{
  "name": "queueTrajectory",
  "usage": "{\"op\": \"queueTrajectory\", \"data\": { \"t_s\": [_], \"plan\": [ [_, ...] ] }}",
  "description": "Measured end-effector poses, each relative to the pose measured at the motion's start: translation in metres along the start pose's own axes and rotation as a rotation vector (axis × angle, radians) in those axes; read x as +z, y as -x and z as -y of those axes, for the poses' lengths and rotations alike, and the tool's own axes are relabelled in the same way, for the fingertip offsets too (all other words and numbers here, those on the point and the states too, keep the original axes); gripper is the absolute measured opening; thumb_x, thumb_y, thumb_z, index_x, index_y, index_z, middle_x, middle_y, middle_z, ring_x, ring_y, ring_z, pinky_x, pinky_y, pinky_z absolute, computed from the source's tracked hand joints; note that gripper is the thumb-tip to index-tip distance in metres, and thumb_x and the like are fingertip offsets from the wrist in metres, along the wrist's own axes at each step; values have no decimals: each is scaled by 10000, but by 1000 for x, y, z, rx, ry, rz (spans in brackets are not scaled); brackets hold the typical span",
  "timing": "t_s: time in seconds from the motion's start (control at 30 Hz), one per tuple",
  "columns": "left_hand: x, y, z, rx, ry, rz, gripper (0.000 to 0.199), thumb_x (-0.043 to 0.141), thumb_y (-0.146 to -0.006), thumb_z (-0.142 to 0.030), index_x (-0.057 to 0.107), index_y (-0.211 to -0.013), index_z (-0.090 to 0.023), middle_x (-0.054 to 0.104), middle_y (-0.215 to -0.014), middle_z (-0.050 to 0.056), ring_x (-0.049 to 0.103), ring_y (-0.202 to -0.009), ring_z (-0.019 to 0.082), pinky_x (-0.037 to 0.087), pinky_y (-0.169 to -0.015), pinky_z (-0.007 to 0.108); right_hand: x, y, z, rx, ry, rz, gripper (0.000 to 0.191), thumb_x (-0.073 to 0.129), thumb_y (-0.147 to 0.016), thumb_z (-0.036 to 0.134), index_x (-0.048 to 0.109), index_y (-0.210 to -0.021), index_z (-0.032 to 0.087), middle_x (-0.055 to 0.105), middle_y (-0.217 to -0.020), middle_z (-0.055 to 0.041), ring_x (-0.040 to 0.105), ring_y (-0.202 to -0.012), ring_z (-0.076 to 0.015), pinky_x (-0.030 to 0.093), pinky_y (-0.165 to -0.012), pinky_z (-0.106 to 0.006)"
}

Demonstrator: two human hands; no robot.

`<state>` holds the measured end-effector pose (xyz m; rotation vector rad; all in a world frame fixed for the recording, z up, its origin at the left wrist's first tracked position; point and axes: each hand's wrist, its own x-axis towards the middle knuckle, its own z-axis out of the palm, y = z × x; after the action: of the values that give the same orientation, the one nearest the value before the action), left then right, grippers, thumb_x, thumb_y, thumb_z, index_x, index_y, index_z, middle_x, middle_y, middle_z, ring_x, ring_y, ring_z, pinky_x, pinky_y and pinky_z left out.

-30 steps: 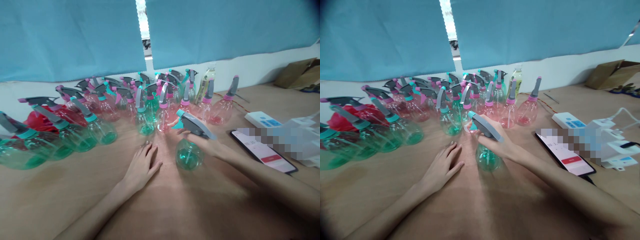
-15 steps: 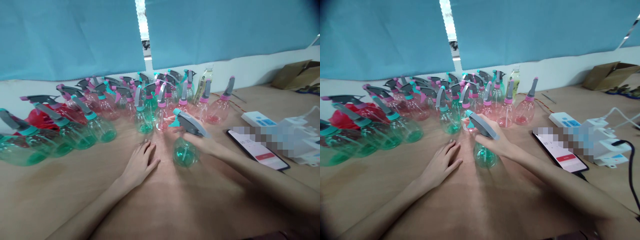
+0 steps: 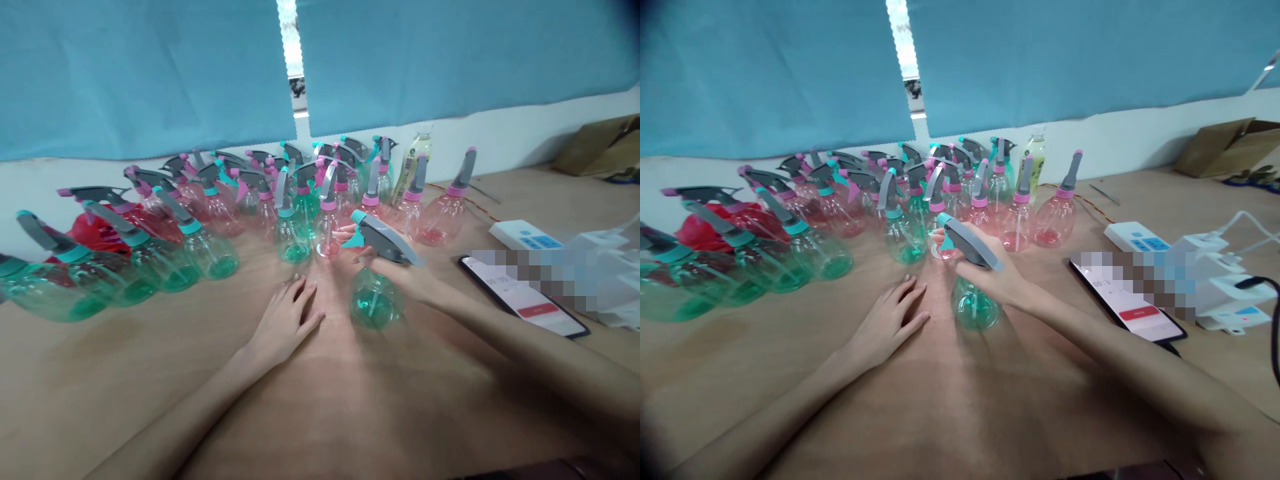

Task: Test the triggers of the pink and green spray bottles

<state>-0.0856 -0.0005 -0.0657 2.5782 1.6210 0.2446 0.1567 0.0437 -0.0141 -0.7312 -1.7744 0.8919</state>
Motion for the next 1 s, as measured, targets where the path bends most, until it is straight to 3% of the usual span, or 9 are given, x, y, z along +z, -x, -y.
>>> {"op": "queueTrajectory", "data": {
  "t_s": [0.3,0.6,0.77,1.0],
  "plan": [
    [1,1,2,29,-27,-26,537,439,-976,-486,493,-1386,-144,454,-1475,188,435,-1356,358,391,-1092,541,2,-2,11,3,-30,-39,394,569,-750,186,640,-1127,277,714,-1097,-32,685,-917,-236,542,-784,-385],
    [0,1,1,21,-15,-21,529,447,-974,-480,489,-1387,-152,451,-1479,179,437,-1351,352,392,-1090,540,2,-2,8,18,-13,-35,419,565,-746,179,625,-1152,262,718,-1058,-29,680,-808,-211,530,-723,-367],
    [0,1,1,22,-18,-25,527,445,-974,-482,491,-1385,-155,456,-1475,177,439,-1351,351,393,-1090,540,2,-2,9,12,-1,-44,429,563,-741,191,623,-1158,268,721,-985,-40,680,-864,-242,527,-751,-394],
    [0,0,0,19,-24,-11,530,444,-975,-478,489,-1388,-148,452,-1481,181,434,-1358,351,396,-1088,539,2,-2,8,8,1,-47,375,538,-722,164,646,-1070,257,696,-930,-14,663,-764,-206,509,-712,-368]
  ]
}}
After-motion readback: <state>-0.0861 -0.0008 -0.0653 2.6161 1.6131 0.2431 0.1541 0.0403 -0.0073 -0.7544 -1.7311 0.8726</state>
